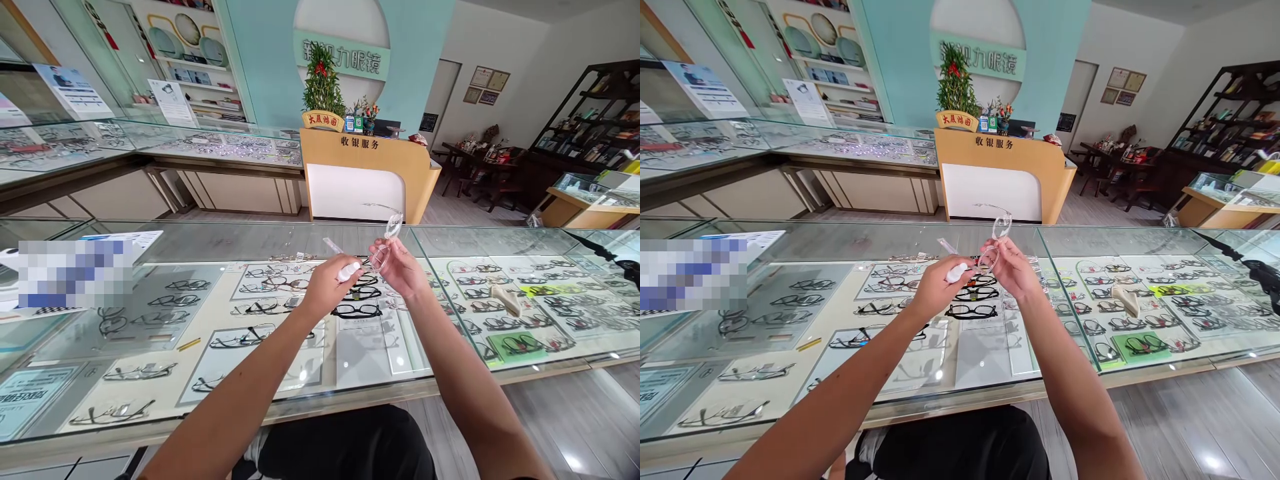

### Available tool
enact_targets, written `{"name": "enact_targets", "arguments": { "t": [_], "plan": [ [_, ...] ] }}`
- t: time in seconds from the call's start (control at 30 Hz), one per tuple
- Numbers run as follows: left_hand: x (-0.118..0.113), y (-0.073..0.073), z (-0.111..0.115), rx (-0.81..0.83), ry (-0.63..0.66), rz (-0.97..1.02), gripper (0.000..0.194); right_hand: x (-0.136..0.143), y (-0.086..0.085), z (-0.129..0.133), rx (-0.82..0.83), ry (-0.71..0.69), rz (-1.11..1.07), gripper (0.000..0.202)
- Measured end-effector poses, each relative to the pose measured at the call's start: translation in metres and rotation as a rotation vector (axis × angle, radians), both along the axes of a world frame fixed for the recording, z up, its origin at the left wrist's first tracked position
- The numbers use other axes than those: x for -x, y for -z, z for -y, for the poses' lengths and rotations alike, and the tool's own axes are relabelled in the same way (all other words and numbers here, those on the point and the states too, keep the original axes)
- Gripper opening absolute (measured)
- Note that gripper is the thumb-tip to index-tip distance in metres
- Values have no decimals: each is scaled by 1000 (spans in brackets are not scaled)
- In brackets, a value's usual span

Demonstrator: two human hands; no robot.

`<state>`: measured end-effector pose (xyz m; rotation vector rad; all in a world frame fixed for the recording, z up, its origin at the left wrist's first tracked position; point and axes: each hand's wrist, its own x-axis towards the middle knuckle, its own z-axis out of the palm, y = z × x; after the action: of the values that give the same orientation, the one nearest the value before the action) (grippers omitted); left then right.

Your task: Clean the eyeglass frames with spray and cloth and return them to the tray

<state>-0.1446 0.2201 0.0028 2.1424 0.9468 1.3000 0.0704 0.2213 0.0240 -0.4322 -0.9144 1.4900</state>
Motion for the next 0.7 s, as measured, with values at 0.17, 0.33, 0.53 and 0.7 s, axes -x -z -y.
{"name": "enact_targets", "arguments": {
  "t": [0.17,0.33,0.53,0.7],
  "plan": [
    [3,-8,1,79,-89,275,34,-13,-6,-2,-19,116,-12,31],
    [13,-17,-11,591,101,678,34,-23,-11,0,-63,224,88,31],
    [16,-28,-10,822,433,869,40,-8,-19,10,-120,217,201,29],
    [12,-26,-7,849,480,822,53,0,-15,10,-165,267,296,28]
  ]
}}
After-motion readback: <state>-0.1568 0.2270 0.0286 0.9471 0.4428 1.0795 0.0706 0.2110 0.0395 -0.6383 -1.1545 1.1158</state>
